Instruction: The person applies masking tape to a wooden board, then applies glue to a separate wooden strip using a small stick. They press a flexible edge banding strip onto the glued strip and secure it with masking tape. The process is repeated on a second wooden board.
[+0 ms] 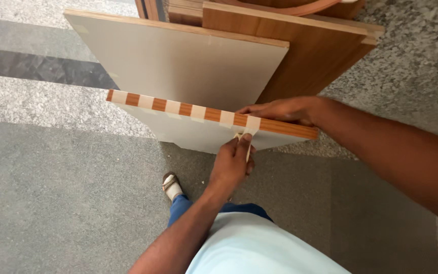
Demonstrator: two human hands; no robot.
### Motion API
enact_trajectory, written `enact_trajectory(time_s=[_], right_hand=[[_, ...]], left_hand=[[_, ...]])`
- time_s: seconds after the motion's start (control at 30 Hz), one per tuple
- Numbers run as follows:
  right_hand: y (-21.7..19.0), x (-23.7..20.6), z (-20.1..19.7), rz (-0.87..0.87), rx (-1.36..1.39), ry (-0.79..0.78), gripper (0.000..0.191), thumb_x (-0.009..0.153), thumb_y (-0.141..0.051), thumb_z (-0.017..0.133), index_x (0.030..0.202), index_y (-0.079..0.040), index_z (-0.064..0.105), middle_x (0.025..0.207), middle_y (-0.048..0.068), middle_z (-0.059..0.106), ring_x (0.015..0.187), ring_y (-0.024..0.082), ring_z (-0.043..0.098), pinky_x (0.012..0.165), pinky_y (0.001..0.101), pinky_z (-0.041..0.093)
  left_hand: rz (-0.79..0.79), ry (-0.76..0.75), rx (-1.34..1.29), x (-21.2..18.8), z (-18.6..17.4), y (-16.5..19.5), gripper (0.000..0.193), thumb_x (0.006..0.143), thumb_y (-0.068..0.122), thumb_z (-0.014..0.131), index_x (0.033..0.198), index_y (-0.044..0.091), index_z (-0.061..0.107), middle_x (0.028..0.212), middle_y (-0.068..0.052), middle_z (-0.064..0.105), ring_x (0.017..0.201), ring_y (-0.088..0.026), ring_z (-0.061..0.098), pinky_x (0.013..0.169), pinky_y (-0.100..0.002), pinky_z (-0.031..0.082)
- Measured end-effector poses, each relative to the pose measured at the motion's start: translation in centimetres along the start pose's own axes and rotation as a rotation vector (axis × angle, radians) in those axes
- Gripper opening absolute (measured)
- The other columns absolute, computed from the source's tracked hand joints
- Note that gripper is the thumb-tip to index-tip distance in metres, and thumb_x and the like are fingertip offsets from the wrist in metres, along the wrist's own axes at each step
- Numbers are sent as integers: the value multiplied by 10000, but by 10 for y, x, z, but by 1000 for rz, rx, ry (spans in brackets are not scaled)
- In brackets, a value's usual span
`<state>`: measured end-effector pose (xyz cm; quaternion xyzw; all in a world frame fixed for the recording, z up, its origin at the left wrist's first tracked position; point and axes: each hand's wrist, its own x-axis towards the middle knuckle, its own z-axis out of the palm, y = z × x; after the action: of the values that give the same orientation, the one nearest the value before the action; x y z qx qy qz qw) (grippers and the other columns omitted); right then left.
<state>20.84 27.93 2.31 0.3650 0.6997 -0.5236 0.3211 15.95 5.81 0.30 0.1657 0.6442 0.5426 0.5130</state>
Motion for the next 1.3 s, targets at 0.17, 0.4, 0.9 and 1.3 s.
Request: enact_trajectory(time_s=[0.17, 0.4, 0.9, 1.3], right_hand=[[-15, -14, -3, -272, -75, 175, 568, 928, -550, 533, 1343, -187, 669, 1286, 70, 726, 1150, 198, 705, 993, 385, 561], [-17, -90, 54, -318, -550, 557, 619, 890, -529, 632, 1381, -153, 634, 936, 117, 777, 803, 233, 760, 749, 401, 608], [-19, -68, 79, -459, -921, 927, 531, 901, -567, 682, 1038, -67, 570, 769, 116, 707, 738, 247, 723, 720, 411, 572], [9, -91, 56, -566, -644, 948, 427, 903, -500, 694, 1037, -94, 704, 844, 63, 748, 655, 189, 711, 563, 350, 553]], left_hand=[[-12, -28, -3, -4, -4, 0, 483, 1050, 473, 460, 922, 40, 630, 557, -17, 523, 468, -108, 485, 455, -292, 407], [-52, -25, -12, 0, -6, 5, 492, 1041, 483, 448, 928, 39, 627, 561, -23, 542, 472, -112, 498, 451, -291, 406], [-84, -2, -164, 19, -8, -13, 466, 1061, 379, 391, 920, 7, 635, 650, -57, 593, 522, -145, 541, 462, -306, 441], [-116, -347, -59, 12, -9, -45, 423, 1071, 396, 421, 972, 46, 636, 699, -55, 613, 589, -143, 580, 537, -307, 489]])
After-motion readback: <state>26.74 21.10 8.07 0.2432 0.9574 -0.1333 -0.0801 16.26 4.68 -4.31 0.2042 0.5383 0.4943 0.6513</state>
